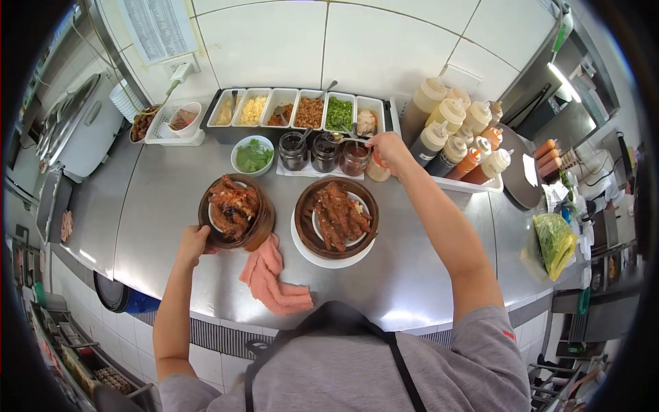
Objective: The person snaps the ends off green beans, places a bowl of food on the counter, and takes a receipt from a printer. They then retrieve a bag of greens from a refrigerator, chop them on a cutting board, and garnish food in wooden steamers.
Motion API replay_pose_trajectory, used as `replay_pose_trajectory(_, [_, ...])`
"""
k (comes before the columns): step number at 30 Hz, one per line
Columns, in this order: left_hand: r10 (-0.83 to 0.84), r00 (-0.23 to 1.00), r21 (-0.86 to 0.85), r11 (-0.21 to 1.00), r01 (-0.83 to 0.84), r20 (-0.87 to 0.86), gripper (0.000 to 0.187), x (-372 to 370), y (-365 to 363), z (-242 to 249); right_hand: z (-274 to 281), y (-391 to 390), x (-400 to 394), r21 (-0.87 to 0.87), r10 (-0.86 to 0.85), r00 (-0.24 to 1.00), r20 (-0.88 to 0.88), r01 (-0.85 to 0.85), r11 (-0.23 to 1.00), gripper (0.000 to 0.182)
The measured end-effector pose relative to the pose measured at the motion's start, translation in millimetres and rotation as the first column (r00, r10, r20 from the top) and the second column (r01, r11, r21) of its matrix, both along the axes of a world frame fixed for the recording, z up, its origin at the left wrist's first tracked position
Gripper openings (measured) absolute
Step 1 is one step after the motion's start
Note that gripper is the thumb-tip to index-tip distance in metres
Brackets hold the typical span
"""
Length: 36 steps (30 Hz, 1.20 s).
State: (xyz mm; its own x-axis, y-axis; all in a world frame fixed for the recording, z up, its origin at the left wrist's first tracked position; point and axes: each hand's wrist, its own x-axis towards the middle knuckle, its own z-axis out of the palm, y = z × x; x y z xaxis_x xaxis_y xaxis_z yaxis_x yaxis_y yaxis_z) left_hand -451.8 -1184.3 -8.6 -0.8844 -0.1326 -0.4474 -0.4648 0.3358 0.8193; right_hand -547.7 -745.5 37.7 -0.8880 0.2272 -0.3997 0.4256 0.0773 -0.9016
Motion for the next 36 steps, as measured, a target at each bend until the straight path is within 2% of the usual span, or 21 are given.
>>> replay_pose_trajectory(3, [-0.013,1.0,-0.005,1.0,0.013,-0.017,0.031,-6,4,-7,15,1,14,-0.039,0.045,0.996,-0.072,-0.048,0.998,0.012])
replay_pose_trajectory(5, [-0.033,0.999,-0.029,0.999,0.033,0.011,0.032,-10,4,-6,21,1,30,0.071,0.072,0.984,-0.164,-0.061,0.996,0.013])
replay_pose_trajectory(8, [0.001,0.996,-0.048,0.999,0.003,0.086,0.038,11,13,21,44,3,74,0.107,0.136,0.985,-0.106,-0.125,0.986,0.017])
replay_pose_trajectory(9, [-0.041,0.99,-0.408,0.913,-0.018,-0.135,0.04,20,14,25,47,6,87,0.238,0.21,0.969,-0.133,-0.175,0.955,0.016])
replay_pose_trajectory(10, [-0.165,0.933,-0.699,0.706,-0.116,-0.321,0.042,28,16,31,50,6,100,0.365,0.285,0.946,-0.153,-0.214,0.906,0.015])
replay_pose_trajectory(11, [-0.164,0.936,-0.699,0.707,-0.109,-0.313,0.042,40,24,39,54,3,114,0.53,0.37,0.903,-0.22,-0.208,0.822,0.014])
replay_pose_trajectory(12, [-0.247,0.955,-0.723,0.689,0.053,-0.166,0.04,57,38,47,57,-1,127,0.677,0.464,0.845,-0.267,-0.178,0.714,0.012])
replay_pose_trajectory(13, [-0.326,0.945,-0.723,0.657,0.212,-0.019,0.038,73,50,50,60,-7,140,0.676,0.467,0.845,-0.262,-0.184,0.713,0.012])
replay_pose_trajectory(15, [-0.426,0.903,-0.688,0.67,0.279,-0.048,0.036,97,70,27,64,-18,157,0.925,0.698,0.66,-0.279,-0.01,0.379,0.009])
replay_pose_trajectory(17, [-0.527,0.787,-0.736,0.662,0.142,-0.322,0.035,114,91,11,67,-23,165,0.947,0.732,0.62,-0.281,0.058,0.314,0.009])
replay_pose_trajectory(18, [-0.528,0.785,-0.735,0.663,0.142,-0.325,0.035,120,97,2,69,-23,167,0.96,0.766,0.581,-0.275,0.13,0.246,0.009])
replay_pose_trajectory(19, [-0.49,0.815,-0.698,0.699,0.156,-0.308,0.033,126,102,-7,72,-22,167,0.961,0.765,0.582,-0.274,0.133,0.243,0.009])
replay_pose_trajectory(21, [-0.447,0.845,-0.659,0.735,0.16,-0.294,0.032,132,104,-16,79,-20,159,0.915,0.607,0.725,-0.326,0.081,0.395,0.007])
replay_pose_trajectory(22, [-0.412,0.852,-0.602,0.784,0.151,-0.324,0.029,130,103,-17,75,-16,148,0.915,0.61,0.719,-0.334,0.09,0.394,0.007])
replay_pose_trajectory(24, [-0.35,0.839,-0.516,0.851,0.098,-0.418,0.026,124,103,-19,54,-2,110,0.827,0.54,0.727,-0.424,0.068,0.558,0.009])
replay_pose_trajectory(26, [-0.372,0.806,-0.564,0.824,0.057,-0.461,0.025,121,102,-18,41,-10,76,0.91,0.566,0.752,-0.339,0.109,0.401,0.011])
replay_pose_trajectory(27, [-0.396,0.774,-0.607,0.795,0.02,-0.493,0.024,118,102,-17,21,-8,55,0.979,0.672,0.713,-0.199,0.175,0.105,0.012])
replay_pose_trajectory(28, [-0.365,0.776,-0.565,0.825,0.014,-0.514,0.023,116,103,-16,42,-34,54,0.952,0.566,0.775,-0.281,0.149,0.268,0.012])
replay_pose_trajectory(32, [-0.331,0.661,-0.455,0.89,-0.017,-0.673,0.019,103,111,-18,27,-64,9,0.988,0.615,0.786,-0.064,-0.037,0.149,0.02])
replay_pose_trajectory(34, [-0.225,0.808,-0.377,0.926,0.003,-0.545,0.016,100,109,-17,18,-58,7,0.989,0.595,0.801,-0.067,-0.028,0.149,0.022])
replay_pose_trajectory(36, [-0.238,0.762,-0.353,0.936,0.014,-0.603,0.014,98,117,-4,25,-57,26,0.914,0.51,0.762,-0.4,0.292,0.281,0.026])
